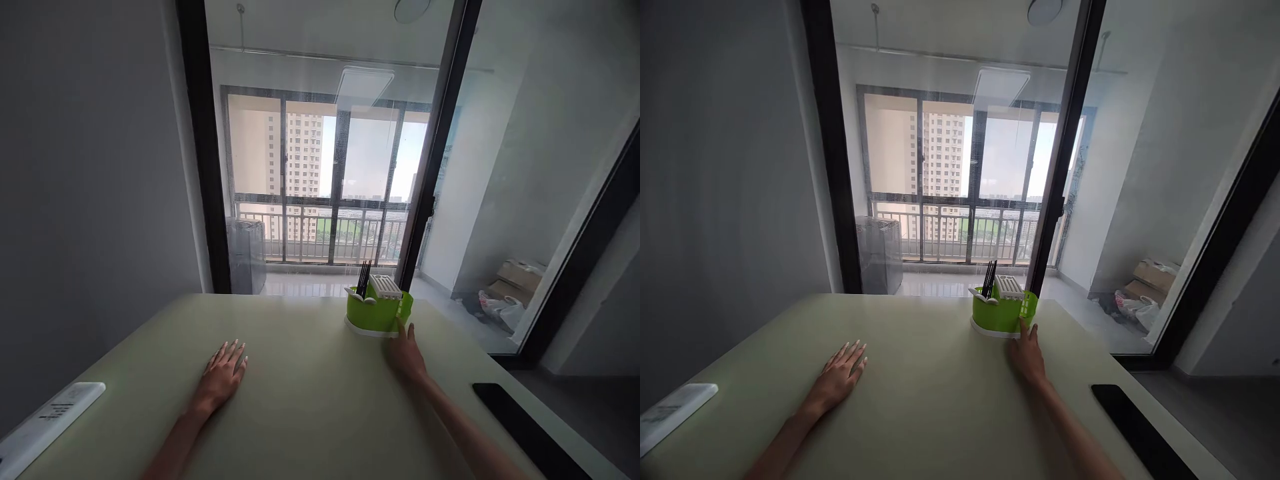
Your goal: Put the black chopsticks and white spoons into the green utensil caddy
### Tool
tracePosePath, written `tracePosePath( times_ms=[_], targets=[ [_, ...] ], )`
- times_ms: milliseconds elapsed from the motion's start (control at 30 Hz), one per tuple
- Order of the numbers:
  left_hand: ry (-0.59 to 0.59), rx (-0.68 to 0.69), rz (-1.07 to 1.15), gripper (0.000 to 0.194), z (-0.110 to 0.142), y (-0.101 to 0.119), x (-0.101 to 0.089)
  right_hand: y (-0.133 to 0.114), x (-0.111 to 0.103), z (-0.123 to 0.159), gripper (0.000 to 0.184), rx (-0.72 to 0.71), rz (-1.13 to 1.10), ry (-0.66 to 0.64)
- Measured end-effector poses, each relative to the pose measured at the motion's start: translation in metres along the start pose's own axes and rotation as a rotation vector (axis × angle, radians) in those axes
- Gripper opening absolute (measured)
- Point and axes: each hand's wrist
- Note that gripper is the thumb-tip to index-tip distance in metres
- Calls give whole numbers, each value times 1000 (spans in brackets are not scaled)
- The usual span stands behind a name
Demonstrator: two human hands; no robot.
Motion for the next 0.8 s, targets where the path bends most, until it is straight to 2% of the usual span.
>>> tracePosePath(
  times_ms=[200, 467, 800],
  targets=[
    [18, 4, 7, 64, -3, -2, 2, -16, -1, 18, 70, -48, -132, -24],
    [40, -3, 24, 63, -5, -6, 7, -46, -4, 40, 73, -104, -233, -25],
    [20, 3, 19, 65, -4, -5, 5, -101, -13, 77, 77, -214, -345, -90]
  ],
)
Point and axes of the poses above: each hand's wrist, its own z-axis away from the middle knuckle, its own x-axis out of the palm, y = z × x, and after that the axes turned 3 degrees about -x, right-handed
